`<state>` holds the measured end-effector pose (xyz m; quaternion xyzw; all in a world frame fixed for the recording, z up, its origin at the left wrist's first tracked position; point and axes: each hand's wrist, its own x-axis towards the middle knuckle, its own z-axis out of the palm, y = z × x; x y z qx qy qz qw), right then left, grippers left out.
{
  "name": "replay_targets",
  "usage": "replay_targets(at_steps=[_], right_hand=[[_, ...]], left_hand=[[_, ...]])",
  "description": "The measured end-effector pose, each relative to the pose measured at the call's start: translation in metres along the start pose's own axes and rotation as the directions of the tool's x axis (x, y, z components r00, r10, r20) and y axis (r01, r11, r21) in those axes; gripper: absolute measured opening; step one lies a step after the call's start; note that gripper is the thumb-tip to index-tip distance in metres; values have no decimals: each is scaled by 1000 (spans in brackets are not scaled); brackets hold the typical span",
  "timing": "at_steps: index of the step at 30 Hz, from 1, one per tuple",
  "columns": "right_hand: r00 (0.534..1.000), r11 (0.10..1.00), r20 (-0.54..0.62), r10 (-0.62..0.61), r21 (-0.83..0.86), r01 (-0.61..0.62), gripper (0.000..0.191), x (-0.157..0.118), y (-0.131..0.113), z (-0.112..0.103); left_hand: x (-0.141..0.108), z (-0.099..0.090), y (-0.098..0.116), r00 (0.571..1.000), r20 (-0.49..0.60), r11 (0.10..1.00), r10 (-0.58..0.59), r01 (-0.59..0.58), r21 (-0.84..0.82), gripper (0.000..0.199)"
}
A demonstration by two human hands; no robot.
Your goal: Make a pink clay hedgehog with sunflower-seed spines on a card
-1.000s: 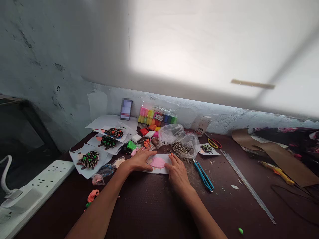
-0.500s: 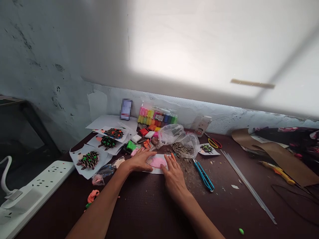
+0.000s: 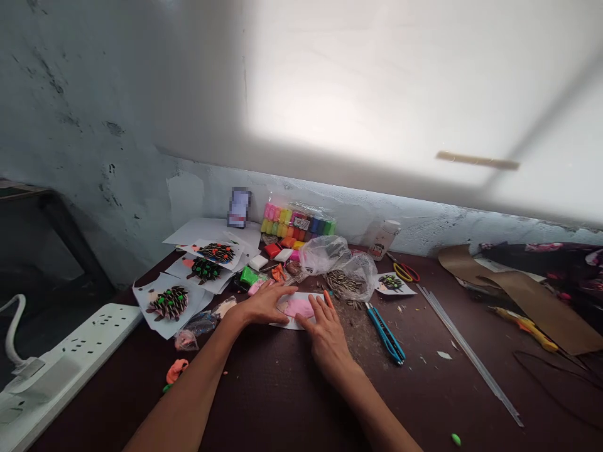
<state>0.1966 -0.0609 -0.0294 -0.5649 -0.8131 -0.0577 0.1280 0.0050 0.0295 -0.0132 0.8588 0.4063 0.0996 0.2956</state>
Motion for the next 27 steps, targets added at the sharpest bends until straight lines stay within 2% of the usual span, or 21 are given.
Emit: replay_targets(at_steps=[4, 8, 13, 16, 18, 22, 27], right_hand=[[994, 994, 23, 108, -29, -107, 53, 3, 4, -9], [967, 967, 72, 245, -88, -239, 55, 6, 12, -15], [946, 945, 90, 313, -125, -301, 49, 6, 19, -12], [953, 952, 68, 294, -104, -287, 48, 5, 21, -7], [966, 964, 27, 258, -76, -255, 47, 4, 23, -4], [975, 974, -18, 223, -45, -224, 41, 3, 25, -2], [976, 977, -32, 214, -14, -215, 37, 3, 26, -2]], left_hand=[[7, 3, -17, 981, -193, 992, 20, -44, -118, 60], [15, 12, -33, 950, -309, 999, 39, -44, -8, 53], [20, 23, -45, 909, -415, 989, 35, 29, 147, 42], [17, 20, -41, 907, -419, 980, 41, 45, 195, 36], [15, 16, -33, 921, -389, 974, 32, 58, 217, 34], [10, 6, -20, 921, -383, 957, -71, 171, 234, 30], [9, 2, -17, 933, -350, 964, -88, 167, 204, 26]])
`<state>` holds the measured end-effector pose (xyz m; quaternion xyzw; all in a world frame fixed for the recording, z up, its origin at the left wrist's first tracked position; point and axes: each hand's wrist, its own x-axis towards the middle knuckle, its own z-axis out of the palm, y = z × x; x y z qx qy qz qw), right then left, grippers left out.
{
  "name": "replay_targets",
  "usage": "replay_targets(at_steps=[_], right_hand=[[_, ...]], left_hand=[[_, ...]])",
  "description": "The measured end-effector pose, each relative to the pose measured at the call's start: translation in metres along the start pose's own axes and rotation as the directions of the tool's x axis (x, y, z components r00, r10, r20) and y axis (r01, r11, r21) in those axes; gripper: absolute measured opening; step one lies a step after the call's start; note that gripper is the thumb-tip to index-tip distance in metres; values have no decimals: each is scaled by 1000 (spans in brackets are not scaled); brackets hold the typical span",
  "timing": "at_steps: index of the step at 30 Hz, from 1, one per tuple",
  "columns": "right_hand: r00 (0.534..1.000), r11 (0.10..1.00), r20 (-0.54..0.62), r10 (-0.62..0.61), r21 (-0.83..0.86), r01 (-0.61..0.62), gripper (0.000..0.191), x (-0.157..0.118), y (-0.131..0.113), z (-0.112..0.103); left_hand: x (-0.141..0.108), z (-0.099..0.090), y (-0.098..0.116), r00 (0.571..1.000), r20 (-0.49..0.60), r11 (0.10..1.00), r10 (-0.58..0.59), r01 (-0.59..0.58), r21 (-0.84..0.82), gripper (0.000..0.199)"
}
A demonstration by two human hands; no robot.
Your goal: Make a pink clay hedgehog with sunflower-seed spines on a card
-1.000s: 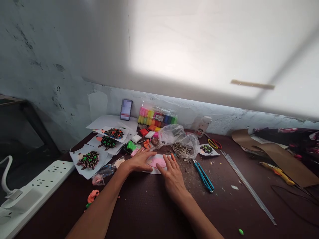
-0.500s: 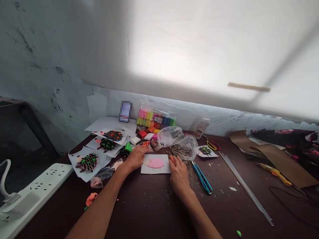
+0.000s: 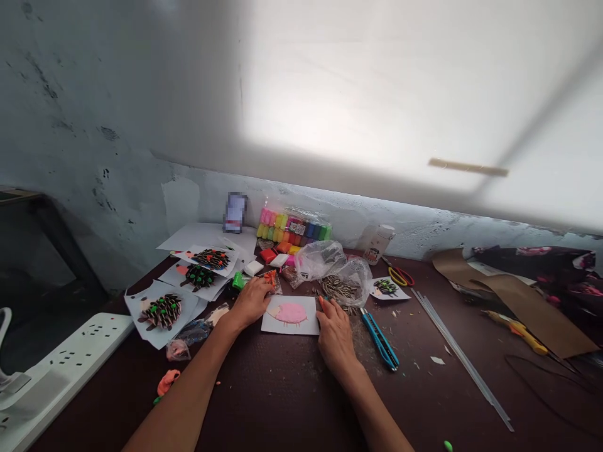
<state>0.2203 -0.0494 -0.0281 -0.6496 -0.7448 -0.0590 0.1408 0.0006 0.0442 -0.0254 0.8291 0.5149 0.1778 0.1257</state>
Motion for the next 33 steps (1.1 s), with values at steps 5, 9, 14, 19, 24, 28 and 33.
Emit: replay_targets(at_steps=[5, 9, 14, 19, 24, 28, 33], right_hand=[[999, 998, -51, 17, 65, -14, 30, 1, -1, 1], [992, 989, -116, 47, 146, -29, 17, 1, -3, 5], [985, 970, -147, 86, 236, -49, 13, 2, -1, 12], [987, 974, -149, 66, 224, -31, 13, 1, 0, 14], [985, 981, -168, 44, 192, -11, 18, 2, 1, 14], [986, 981, -160, 40, 193, -8, 20, 2, 3, 14], [986, 981, -167, 14, 194, 19, 22, 2, 3, 13]], left_hand=[[-1, 0, 1, 1000, 12, 1000, -20, 20, 4, 30], [-2, 4, 1, 999, -39, 1000, -3, 2, -26, 41], [0, 4, -4, 998, -41, 994, -42, 37, -100, 39], [1, 0, -8, 999, 15, 996, -37, 38, -76, 28], [-1, -7, -6, 997, 74, 996, -35, 41, -78, 19], [-3, -17, -1, 993, 116, 985, -34, 53, -167, 14], [-6, -22, 3, 990, 131, 976, -54, 81, -203, 22]])
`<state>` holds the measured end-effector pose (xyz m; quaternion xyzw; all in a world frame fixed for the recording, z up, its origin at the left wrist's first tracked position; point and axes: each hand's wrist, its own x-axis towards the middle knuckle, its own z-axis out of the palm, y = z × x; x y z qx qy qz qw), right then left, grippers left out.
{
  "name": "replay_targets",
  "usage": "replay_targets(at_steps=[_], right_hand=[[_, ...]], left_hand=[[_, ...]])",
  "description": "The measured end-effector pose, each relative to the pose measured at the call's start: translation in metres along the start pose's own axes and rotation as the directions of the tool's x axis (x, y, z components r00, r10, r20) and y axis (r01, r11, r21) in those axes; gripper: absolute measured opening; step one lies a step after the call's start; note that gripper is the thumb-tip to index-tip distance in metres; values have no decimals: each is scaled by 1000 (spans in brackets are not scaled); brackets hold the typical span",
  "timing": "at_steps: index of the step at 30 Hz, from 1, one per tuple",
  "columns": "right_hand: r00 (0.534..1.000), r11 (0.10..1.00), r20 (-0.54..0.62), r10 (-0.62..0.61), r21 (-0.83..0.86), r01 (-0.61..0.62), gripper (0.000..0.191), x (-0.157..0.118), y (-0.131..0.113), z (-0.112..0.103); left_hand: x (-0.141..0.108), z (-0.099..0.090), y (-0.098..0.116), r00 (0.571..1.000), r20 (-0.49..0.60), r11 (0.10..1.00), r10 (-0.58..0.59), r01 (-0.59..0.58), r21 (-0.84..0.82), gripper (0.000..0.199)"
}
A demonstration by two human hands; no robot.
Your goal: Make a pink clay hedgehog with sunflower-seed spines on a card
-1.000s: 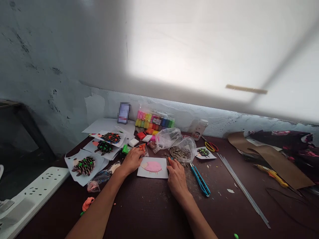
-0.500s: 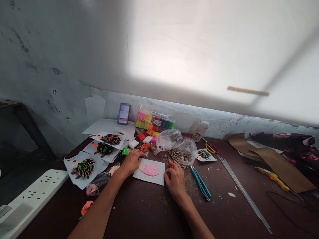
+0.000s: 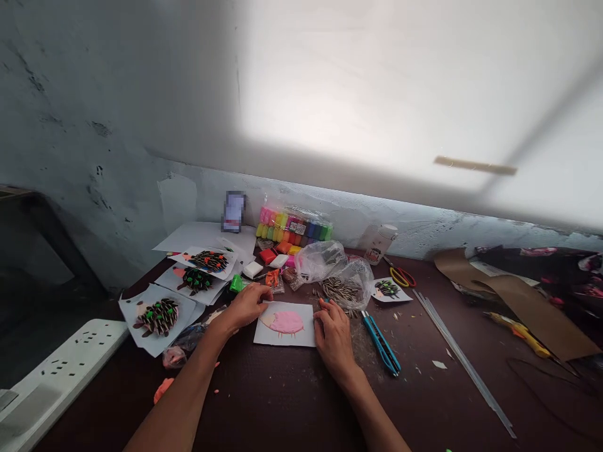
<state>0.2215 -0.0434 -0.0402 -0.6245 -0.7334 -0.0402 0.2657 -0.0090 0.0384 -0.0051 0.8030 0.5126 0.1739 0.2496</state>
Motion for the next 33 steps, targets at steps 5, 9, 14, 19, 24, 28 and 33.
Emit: replay_targets(at_steps=[5, 9, 14, 19, 24, 28, 33], right_hand=[[1000, 1000, 8, -12, -13, 12, 21, 0, 0, -1], [1000, 1000, -13, -21, 3, 21, 21, 0, 1, -1], [1000, 1000, -24, -18, 10, 18, 21, 0, 3, 1], [999, 1000, -42, -24, 13, 25, 22, 0, 4, 2], [999, 1000, -41, -31, 4, 31, 23, 1, 5, 2], [997, 999, -63, -41, 11, 42, 22, 1, 5, 3], [995, 998, -95, -43, 37, 46, 22, 1, 7, 4]], left_hand=[[-2, 0, 5, 999, 45, 1000, 1, -1, 3, 20], [-4, -3, 11, 997, 65, 996, 36, -41, 78, 18], [-4, -2, 13, 995, 63, 980, 82, -92, 177, 17], [-2, 6, 5, 994, 36, 983, 103, -107, 147, 17], [0, 10, 8, 994, -34, 980, 101, -94, 177, 17], [3, 2, 2, 975, -171, 984, 142, -120, 130, 24], [1, -1, -24, 958, -279, 973, 61, 5, 229, 49]])
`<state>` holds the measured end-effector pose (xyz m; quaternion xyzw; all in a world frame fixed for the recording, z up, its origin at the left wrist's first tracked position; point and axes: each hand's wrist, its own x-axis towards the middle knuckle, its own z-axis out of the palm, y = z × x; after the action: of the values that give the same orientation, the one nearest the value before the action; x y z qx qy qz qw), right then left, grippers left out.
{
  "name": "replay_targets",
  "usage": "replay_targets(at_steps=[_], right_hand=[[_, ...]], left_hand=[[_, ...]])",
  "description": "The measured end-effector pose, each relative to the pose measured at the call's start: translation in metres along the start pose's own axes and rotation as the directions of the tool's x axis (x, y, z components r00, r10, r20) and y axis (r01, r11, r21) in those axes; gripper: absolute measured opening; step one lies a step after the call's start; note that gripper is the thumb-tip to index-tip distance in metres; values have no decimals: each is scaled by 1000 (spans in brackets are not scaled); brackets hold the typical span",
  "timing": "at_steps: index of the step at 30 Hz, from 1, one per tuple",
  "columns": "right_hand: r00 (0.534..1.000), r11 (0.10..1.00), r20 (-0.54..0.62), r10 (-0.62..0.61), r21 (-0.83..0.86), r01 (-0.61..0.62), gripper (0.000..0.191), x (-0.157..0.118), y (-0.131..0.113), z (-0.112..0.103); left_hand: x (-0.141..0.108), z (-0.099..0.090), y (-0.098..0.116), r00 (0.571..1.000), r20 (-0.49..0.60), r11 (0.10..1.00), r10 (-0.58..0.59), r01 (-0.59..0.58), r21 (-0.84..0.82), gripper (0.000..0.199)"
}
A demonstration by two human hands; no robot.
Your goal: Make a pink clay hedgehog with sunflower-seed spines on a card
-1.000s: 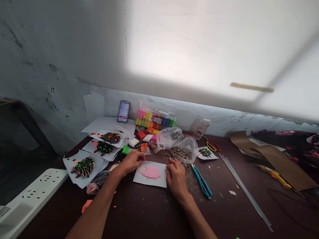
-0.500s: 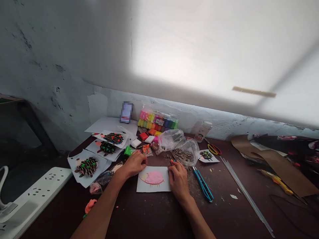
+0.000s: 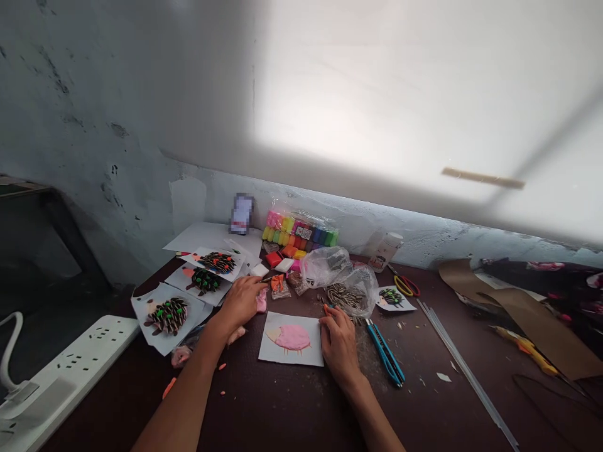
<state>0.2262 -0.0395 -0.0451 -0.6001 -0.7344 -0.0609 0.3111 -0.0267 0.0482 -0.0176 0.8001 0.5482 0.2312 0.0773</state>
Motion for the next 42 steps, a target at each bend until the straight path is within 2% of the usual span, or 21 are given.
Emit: replay_targets(at_steps=[2, 6, 14, 16, 18, 20, 25, 32, 36, 39, 42], right_hand=[[1000, 1000, -3, 1, 10, -1, 22, 0, 0, 0], [1000, 1000, -10, 6, 23, -5, 22, 1, 0, -1], [1000, 999, -27, 14, 43, -13, 23, 1, -2, -2], [999, 999, -25, 21, 50, -19, 23, 1, -2, -2], [999, 998, -22, 23, 55, -22, 23, 1, -3, -2], [1000, 998, -16, 22, 56, -21, 23, 1, -3, -1], [1000, 998, -24, 1, 62, 0, 24, 2, -2, 0], [998, 998, -58, -23, 59, 26, 25, 3, -3, -4], [998, 998, -67, -16, 60, 20, 25, 2, -4, -4], [998, 998, -69, -6, 69, 11, 25, 2, -4, -4], [998, 996, -66, -7, 90, 13, 24, 3, -3, -5]], left_hand=[[-2, 4, -6, 1000, 27, 999, -7, 6, 38, 53], [-2, 8, -6, 999, -26, 998, -41, 42, 45, 51], [0, 2, -4, 990, -95, 993, -101, 106, 54, 46], [1, 1, -1, 986, -139, 994, -91, 98, 48, 42], [2, 2, 6, 985, -169, 999, -38, 40, 6, 39], [4, 7, 16, 990, -137, 997, 26, -36, -69, 37], [18, 26, 42, 988, 84, 985, 133, -123, -120, 32], [54, 42, 59, 968, 201, 982, 148, -168, 85, 54], [66, 43, 57, 971, 200, 974, 131, -163, 156, 37], [68, 38, 51, 981, 145, 987, 130, -142, 78, 31], [61, 25, 46, 990, 63, 972, 130, -114, -206, 27]])
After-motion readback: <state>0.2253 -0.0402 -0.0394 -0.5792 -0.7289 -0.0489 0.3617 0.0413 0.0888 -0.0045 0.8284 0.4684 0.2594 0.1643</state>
